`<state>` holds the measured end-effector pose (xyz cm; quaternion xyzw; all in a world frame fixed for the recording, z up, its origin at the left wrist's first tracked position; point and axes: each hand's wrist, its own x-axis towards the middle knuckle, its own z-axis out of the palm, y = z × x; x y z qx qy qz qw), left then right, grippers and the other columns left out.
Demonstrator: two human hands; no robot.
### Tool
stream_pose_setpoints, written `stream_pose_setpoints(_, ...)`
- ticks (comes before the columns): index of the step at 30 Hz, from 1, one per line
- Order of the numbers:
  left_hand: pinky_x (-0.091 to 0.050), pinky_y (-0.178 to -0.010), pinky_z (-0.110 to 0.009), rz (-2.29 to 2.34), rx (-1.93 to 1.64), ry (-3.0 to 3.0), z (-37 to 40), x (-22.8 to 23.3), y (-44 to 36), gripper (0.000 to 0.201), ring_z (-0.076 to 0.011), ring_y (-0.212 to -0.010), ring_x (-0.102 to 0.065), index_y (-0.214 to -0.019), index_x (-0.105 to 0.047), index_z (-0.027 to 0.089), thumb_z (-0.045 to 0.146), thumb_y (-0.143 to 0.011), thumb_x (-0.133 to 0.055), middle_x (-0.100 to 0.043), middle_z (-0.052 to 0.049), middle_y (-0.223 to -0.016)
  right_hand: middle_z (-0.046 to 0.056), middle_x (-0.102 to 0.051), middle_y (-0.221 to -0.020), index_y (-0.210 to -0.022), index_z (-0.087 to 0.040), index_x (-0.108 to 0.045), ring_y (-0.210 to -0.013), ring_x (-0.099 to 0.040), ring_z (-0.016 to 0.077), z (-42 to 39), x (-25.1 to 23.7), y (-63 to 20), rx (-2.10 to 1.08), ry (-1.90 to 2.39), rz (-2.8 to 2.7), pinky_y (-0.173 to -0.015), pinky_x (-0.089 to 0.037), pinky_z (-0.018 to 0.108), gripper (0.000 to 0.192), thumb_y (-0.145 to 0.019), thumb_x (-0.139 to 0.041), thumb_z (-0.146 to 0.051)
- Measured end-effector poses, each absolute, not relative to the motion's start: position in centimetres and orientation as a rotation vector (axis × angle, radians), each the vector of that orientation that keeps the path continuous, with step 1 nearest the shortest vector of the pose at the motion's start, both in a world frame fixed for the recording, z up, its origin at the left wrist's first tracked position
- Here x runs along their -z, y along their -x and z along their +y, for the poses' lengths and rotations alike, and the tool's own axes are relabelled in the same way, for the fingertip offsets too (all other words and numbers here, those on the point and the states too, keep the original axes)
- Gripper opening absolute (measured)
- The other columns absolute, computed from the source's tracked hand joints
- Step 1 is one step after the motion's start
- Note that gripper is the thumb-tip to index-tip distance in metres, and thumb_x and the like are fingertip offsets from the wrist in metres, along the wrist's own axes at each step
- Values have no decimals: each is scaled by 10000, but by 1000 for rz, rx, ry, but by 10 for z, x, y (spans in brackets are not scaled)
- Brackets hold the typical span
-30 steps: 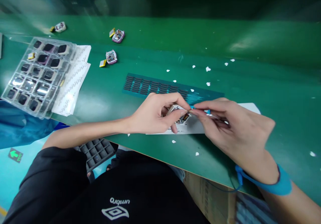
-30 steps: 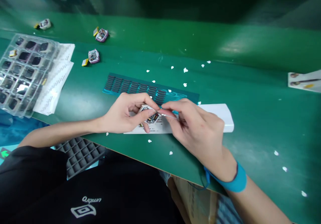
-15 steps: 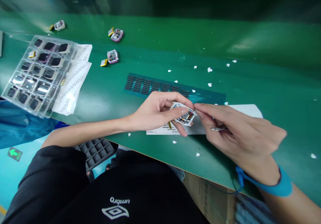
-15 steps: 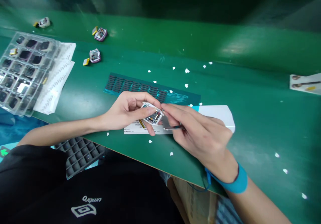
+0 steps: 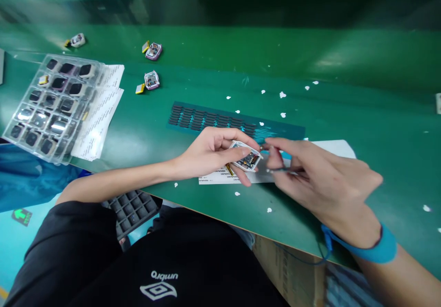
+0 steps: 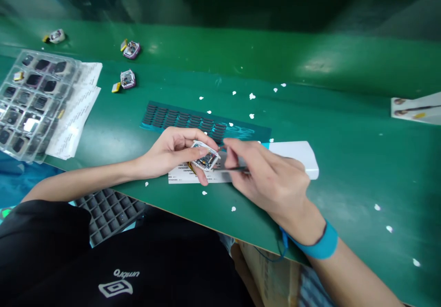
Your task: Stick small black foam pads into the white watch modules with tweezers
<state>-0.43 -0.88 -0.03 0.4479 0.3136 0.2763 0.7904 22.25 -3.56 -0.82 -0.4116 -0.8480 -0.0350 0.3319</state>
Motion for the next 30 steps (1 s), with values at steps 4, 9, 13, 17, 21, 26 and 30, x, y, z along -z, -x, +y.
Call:
stream_pose_setpoints(4,-582,-624,-217,686,-618,-971,-9,-3,4,188,-159,-655,-793,-1062,-640,155,266,-948,-739,-773,-17,-867,56,-820,-1049,-1352,-211,-705,-641,-744,175,-27,7,-224,195,1213,-2130,-463,-445,297,408,-966,-679,-79)
stream_pose_setpoints(9,-563,-613,-208,730,-613,-1005,-10,-5,4,285,-166,-665,-799,-1135,-550,175,241,-920,-725,-745,10,-813,52,-801,-1181,-1348,-210,-676,-882,-794,197,-29,11,-229,131,988,-2306,-580,-539,271,402,-980,-650,-48)
stream_pose_setpoints(13,-431,-481,-162,759,-615,-1030,-11,-6,3,282,-179,-640,-794,-1067,-509,194,215,-880,-719,-617,72,-669,48,-812,-1100,-1280,-163,-658,-736,-764,167,-35,13,-233,246,949,-2431,-549,-522,292,348,-989,-549,-8)
stream_pose_setpoints(17,-415,-448,-159,772,-615,-1042,-12,-3,3,270,-181,-623,-787,-1023,-484,203,199,-854,-695,-599,72,-677,41,-817,-1062,-1301,-158,-619,-676,-739,154,-35,9,-233,350,926,-2444,-501,-490,293,299,-1021,-585,-58)
stream_pose_setpoints(21,-454,-434,-178,758,-671,-1076,-13,6,2,280,-172,-636,-776,-1012,-486,211,176,-833,-699,-629,51,-719,38,-815,-1091,-1273,-213,-645,-657,-734,164,-35,5,-235,304,916,-2463,-463,-469,313,291,-1026,-550,-92)
stream_pose_setpoints(26,-496,-460,-180,787,-740,-1161,-20,10,-2,237,-144,-645,-754,-1015,-500,212,168,-856,-671,-653,37,-738,-6,-814,-1081,-1259,-307,-719,-596,-711,169,-37,4,-234,135,943,-2447,-408,-420,327,434,-954,-530,-64)
stream_pose_setpoints(30,-464,-465,-167,868,-747,-1334,-28,6,-4,207,-104,-556,-674,-1017,-513,206,155,-861,-639,-636,49,-676,25,-816,-1066,-1258,-272,-733,-629,-729,185,-39,2,-227,91,870,-2464,-439,-470,328,436,-940,-538,-46)
